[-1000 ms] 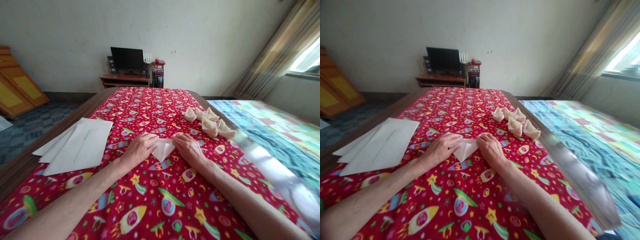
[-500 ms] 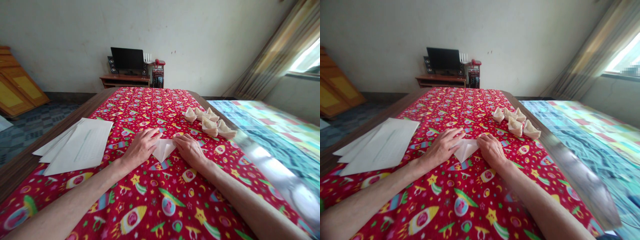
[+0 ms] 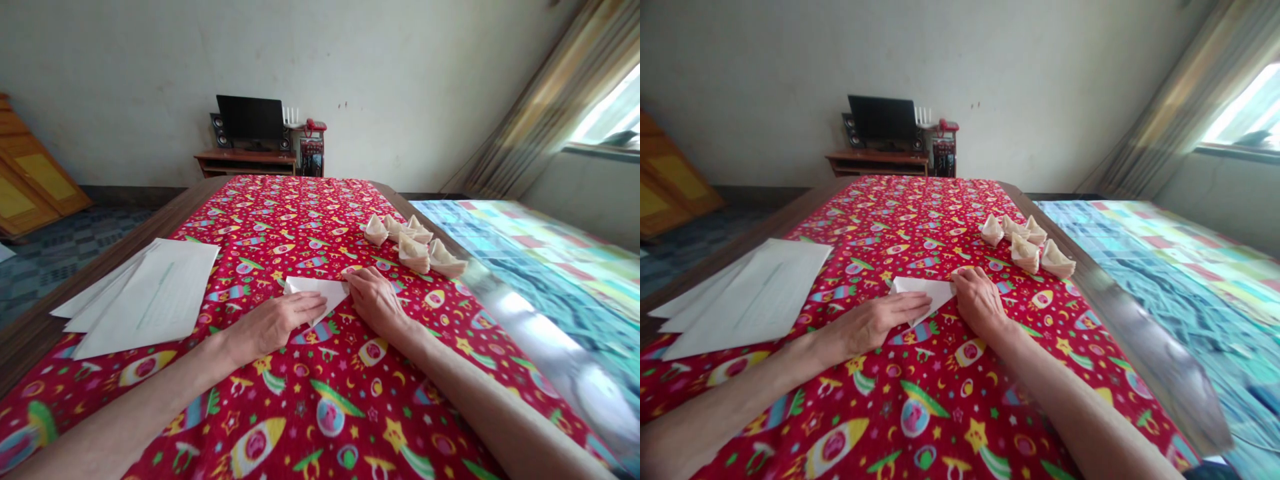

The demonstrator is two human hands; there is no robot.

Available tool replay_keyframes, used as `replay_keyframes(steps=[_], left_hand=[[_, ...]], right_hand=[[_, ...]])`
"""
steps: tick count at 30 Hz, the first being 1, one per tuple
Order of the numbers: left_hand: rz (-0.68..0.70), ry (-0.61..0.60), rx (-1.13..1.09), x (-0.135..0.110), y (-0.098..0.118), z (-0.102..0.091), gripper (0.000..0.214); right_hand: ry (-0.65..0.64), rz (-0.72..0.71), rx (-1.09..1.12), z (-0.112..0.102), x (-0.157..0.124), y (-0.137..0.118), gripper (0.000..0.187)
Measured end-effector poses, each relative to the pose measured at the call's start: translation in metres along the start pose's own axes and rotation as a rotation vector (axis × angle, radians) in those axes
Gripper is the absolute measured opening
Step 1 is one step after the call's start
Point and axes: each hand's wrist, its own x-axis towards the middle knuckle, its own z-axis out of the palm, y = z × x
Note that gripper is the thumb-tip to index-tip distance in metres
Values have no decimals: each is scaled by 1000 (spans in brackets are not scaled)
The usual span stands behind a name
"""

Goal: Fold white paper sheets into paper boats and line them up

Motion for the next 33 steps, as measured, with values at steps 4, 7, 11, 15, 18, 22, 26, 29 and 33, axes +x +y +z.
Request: replay_keyframes(steps=[4, 7, 11, 15, 18, 22, 26, 29, 33], left_hand=[[-20, 93, -30, -2, 0, 5, 43], [-112, 227, 26, 2, 3, 7, 42], [-219, 349, 100, 5, 6, 9, 40], [-310, 302, 29, 6, 7, 11, 18], [-300, 255, -20, 5, 9, 10, 10], [-236, 194, -36, 1, 13, 3, 24], [-158, 90, -16, -4, 15, -1, 45], [-159, 72, 1, -7, 13, 2, 44], [-139, 83, 4, -8, 11, 6, 41]], right_hand=[[10, 29, 31, 0, 0, 0, 20], [62, 5, 57, -1, 0, -3, 18], [152, -68, 67, -8, -4, -15, 20], [29, -233, 77, -14, -12, -29, 27], [-61, -281, 85, -13, -15, -33, 27], [-79, -255, 128, -9, -15, -31, 27], [-86, -258, 176, -7, -14, -29, 26], [-72, -210, 214, -5, -13, -22, 24], [79, -3, 77, -3, -10, -4, 25]])
